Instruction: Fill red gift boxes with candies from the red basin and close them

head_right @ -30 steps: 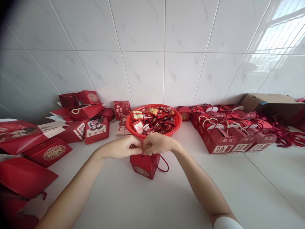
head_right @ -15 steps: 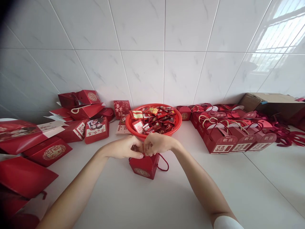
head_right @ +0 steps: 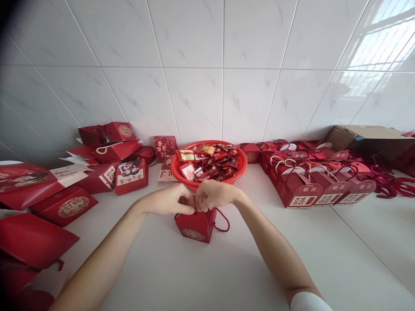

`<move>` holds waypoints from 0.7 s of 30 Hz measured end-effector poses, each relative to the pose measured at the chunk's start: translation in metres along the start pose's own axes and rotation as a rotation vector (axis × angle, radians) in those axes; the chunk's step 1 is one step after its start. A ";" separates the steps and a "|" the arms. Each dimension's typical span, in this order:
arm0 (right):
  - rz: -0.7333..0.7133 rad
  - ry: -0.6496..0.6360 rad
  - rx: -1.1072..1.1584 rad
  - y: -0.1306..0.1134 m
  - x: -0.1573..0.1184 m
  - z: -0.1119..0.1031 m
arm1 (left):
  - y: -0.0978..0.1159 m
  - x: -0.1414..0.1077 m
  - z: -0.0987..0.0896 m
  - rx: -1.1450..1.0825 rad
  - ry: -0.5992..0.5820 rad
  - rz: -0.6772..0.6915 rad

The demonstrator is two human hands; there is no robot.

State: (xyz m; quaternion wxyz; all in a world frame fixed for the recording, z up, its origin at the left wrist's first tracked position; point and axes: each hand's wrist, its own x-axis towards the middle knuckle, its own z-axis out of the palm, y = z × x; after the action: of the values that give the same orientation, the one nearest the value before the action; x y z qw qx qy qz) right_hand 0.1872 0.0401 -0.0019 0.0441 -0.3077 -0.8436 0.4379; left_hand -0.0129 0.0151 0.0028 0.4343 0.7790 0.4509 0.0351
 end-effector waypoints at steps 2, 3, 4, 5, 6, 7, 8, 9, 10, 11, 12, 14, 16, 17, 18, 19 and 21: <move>0.002 0.001 0.010 0.000 0.000 0.000 | 0.001 0.000 0.001 0.018 0.015 0.008; 0.006 0.001 0.015 0.000 0.001 0.000 | 0.001 0.001 0.002 0.031 0.029 0.009; 0.009 0.001 0.021 0.000 0.001 0.000 | 0.001 0.001 0.003 0.045 0.044 0.006; 0.011 0.000 0.027 0.001 0.001 0.000 | 0.001 0.002 0.004 0.057 0.056 0.002; 0.011 -0.002 0.033 0.001 0.001 0.000 | 0.001 0.002 0.005 0.068 0.067 -0.003; 0.011 -0.004 0.037 0.001 0.001 0.000 | 0.001 0.003 0.006 0.078 0.076 -0.005; 0.012 0.000 0.039 0.001 0.001 0.000 | 0.001 0.004 0.007 0.087 0.087 -0.007; 0.014 0.008 0.039 0.002 0.001 0.000 | 0.001 0.005 0.009 0.094 0.103 -0.005; 0.016 0.022 0.037 0.002 0.001 0.000 | 0.001 0.006 0.010 0.101 0.124 -0.002; 0.019 0.038 0.033 0.002 0.000 0.000 | 0.001 0.007 0.011 0.102 0.149 0.000; 0.023 0.052 0.027 0.002 0.000 0.000 | 0.001 0.007 0.011 0.094 0.169 0.004; 0.029 0.063 0.018 0.002 -0.002 -0.002 | 0.000 0.007 0.011 0.054 0.175 0.011; 0.036 0.057 0.011 0.000 -0.004 -0.003 | -0.001 0.006 0.008 0.002 0.126 0.012; 0.041 0.053 0.007 -0.002 -0.004 -0.003 | -0.002 0.005 0.006 -0.022 0.093 0.012; 0.049 0.050 0.003 -0.003 -0.005 -0.004 | -0.003 0.004 0.005 -0.040 0.061 0.010; 0.058 0.048 0.000 -0.004 -0.006 -0.004 | -0.004 0.003 0.003 -0.051 0.039 0.008; 0.075 0.045 -0.001 -0.007 -0.006 -0.004 | -0.006 0.002 0.000 -0.060 0.023 0.005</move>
State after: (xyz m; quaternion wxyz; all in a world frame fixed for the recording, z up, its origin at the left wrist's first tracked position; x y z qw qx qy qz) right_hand 0.1899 0.0365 0.0066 0.0465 -0.3491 -0.8304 0.4318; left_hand -0.0152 0.0178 -0.0023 0.4522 0.7665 0.4524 0.0585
